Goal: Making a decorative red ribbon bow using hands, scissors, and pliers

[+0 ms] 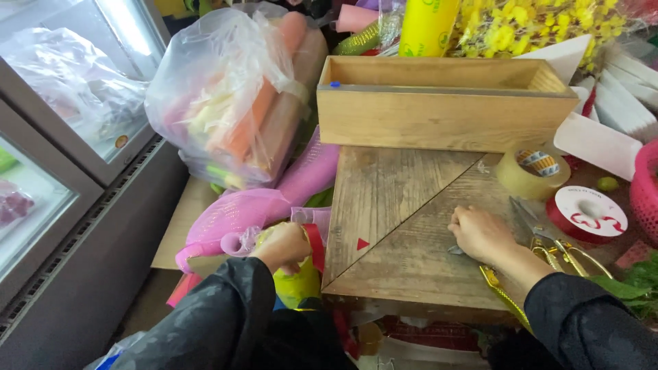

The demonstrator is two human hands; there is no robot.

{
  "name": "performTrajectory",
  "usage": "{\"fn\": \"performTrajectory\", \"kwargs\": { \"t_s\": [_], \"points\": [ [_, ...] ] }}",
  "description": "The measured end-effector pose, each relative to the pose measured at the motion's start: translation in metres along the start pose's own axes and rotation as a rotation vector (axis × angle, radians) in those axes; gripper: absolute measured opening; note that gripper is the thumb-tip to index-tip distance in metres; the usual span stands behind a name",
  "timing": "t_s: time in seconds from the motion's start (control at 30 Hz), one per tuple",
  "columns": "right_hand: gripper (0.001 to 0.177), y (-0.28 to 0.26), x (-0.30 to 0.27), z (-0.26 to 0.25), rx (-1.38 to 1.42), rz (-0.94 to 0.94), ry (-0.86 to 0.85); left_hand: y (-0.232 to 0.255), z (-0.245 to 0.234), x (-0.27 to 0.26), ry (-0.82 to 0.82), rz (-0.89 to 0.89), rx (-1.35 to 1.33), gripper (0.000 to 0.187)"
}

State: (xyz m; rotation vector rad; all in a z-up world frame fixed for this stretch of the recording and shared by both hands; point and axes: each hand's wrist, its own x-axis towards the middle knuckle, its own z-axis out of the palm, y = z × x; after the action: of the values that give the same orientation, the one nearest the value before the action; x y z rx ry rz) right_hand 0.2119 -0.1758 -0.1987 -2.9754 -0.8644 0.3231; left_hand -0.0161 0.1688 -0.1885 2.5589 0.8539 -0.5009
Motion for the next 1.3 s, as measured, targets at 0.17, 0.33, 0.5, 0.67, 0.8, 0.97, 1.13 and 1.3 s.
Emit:
{"fn": "performTrajectory", "kwargs": {
  "t_s": [0.17, 0.33, 0.5, 0.67, 0.8, 0.97, 1.13, 1.3],
  "points": [
    [0.022, -0.016, -0.019, -0.013, -0.057, -0.005, 0.03, 0.002, 0.019, 0.015, -0.004, 0.038, -0.203, 0.029],
    [0.029, -0.031, -0.032, -0.029, 0.101, -0.007, 0.081, 0.01, 0.034, 0.034, 0.131, 0.05, -0.06, 0.034],
    [0.032, -0.052, -0.038, -0.06, 0.439, -0.098, 0.216, -0.004, 0.075, 0.07, 0.19, -0.072, -0.102, 0.029],
    [0.032, -0.072, -0.062, -0.087, 0.697, -0.103, 0.342, 0.009, 0.058, 0.073, 0.078, -0.108, -0.288, 0.031],
    [0.025, -0.066, -0.071, -0.091, 0.792, -0.086, 0.371, 0.0, 0.053, 0.111, 0.154, -0.263, -1.236, 0.058],
    [0.027, -0.058, -0.084, -0.097, 0.872, 0.004, 0.354, 0.022, -0.052, 0.015, 0.112, 0.019, -1.593, 0.022],
    [0.025, -0.048, -0.098, -0.104, 0.899, 0.029, 0.407, 0.057, -0.145, -0.055, 0.106, 0.357, -1.205, 0.035],
    [0.023, -0.047, -0.123, -0.133, 1.122, -0.022, 0.455, 0.15, -0.272, -0.145, 0.647, 1.005, 0.181, 0.024]
  ]
}}
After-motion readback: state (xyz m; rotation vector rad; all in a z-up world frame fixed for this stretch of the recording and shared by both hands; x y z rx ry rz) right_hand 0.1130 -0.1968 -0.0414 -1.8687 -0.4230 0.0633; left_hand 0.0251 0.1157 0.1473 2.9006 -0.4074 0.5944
